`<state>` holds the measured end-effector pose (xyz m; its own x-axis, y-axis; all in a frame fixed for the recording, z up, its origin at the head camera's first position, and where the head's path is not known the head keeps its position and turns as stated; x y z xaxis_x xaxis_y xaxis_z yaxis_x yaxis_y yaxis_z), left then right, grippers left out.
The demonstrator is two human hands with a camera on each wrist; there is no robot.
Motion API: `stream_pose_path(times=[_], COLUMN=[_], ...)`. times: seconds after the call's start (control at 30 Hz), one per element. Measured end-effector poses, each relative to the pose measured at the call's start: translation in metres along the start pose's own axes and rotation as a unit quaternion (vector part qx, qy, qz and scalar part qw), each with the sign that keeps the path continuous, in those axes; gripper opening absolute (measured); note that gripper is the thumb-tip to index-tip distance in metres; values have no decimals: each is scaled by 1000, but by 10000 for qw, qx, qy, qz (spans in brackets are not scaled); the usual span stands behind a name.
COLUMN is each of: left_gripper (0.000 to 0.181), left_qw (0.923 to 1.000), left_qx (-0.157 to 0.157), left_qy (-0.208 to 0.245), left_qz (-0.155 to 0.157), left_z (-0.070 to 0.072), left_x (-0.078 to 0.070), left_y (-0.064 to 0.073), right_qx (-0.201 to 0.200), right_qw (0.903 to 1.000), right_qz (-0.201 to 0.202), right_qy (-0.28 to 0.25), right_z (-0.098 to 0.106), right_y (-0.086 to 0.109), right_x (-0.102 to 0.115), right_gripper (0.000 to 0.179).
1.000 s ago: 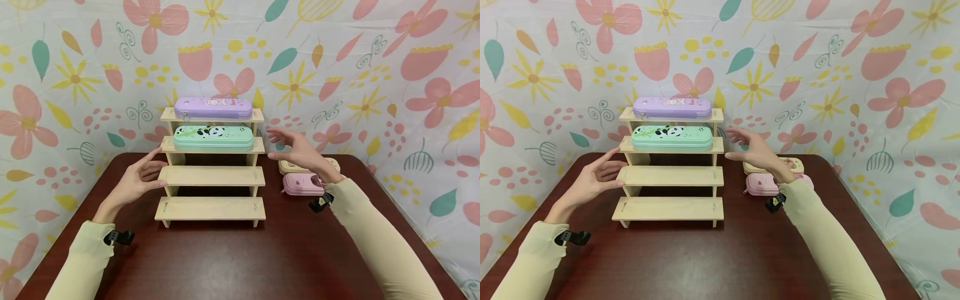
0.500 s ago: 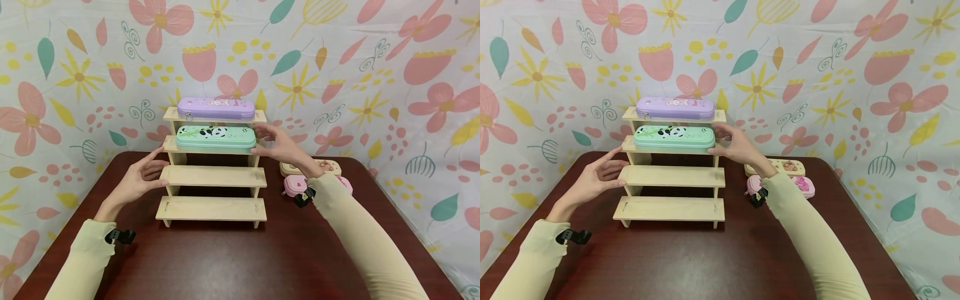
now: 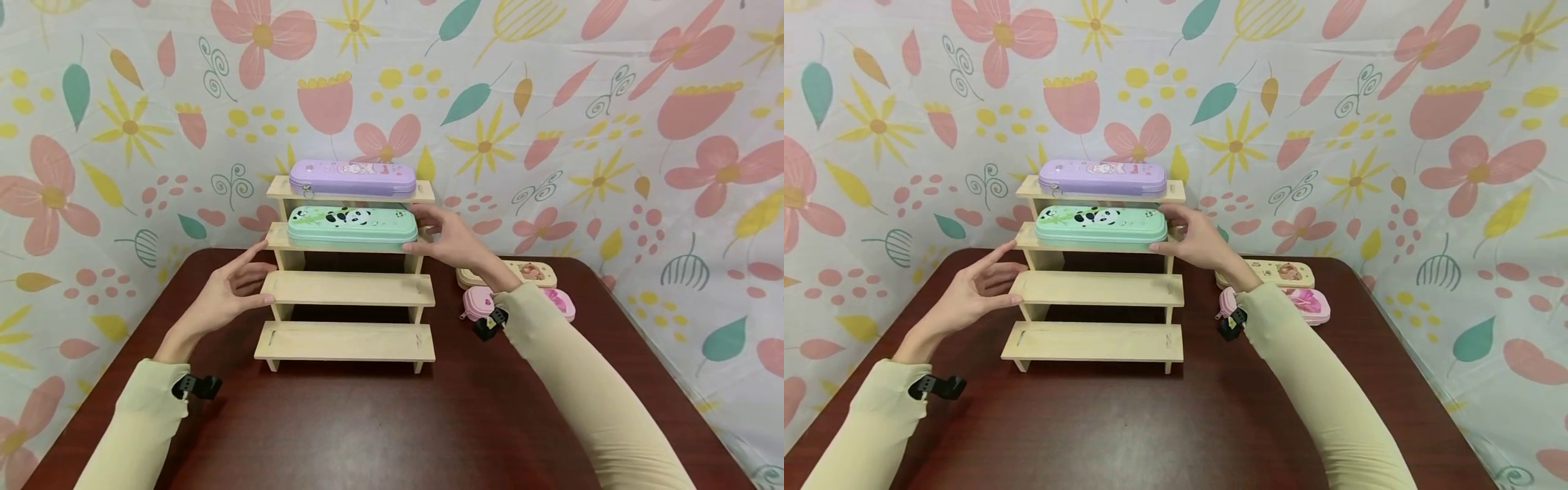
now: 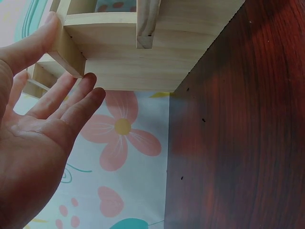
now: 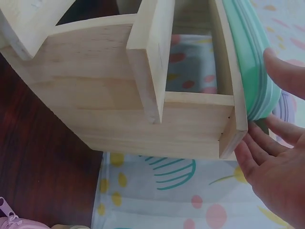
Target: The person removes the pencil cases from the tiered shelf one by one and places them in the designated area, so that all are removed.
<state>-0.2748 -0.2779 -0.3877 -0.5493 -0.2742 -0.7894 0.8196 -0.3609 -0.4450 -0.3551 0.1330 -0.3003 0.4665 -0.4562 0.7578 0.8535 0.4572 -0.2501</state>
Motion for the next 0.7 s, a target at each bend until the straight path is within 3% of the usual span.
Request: stream_pose_path(times=[0.37, 0.7], left_gripper=[97, 95], left_qw=[10000, 9999], left_qx=[-34, -11], left_qy=[52, 138], left_qz=[-15, -68], left_z=[1, 0], left_x=[0, 0], left_y=[0, 0], right_qx=[89, 322], right_qw=[9988, 9978], right_qz=[-322, -581], right_qy=[-356, -68], right_z=[-5, -7], right_y=[-2, -3], right_x=[3, 6], right_gripper=[75, 79])
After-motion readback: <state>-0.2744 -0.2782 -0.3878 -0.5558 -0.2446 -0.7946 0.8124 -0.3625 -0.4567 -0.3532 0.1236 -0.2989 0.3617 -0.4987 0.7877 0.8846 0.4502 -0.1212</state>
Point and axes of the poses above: each hand's wrist, its own y-axis away from the middle knuckle, its own z-axis out of the back of the hand, x = y × z, the point moved 3 cm from there along -y, towards the middle knuckle, and after that the axes turned 7 degrees about -z, right-handed, at the moved point
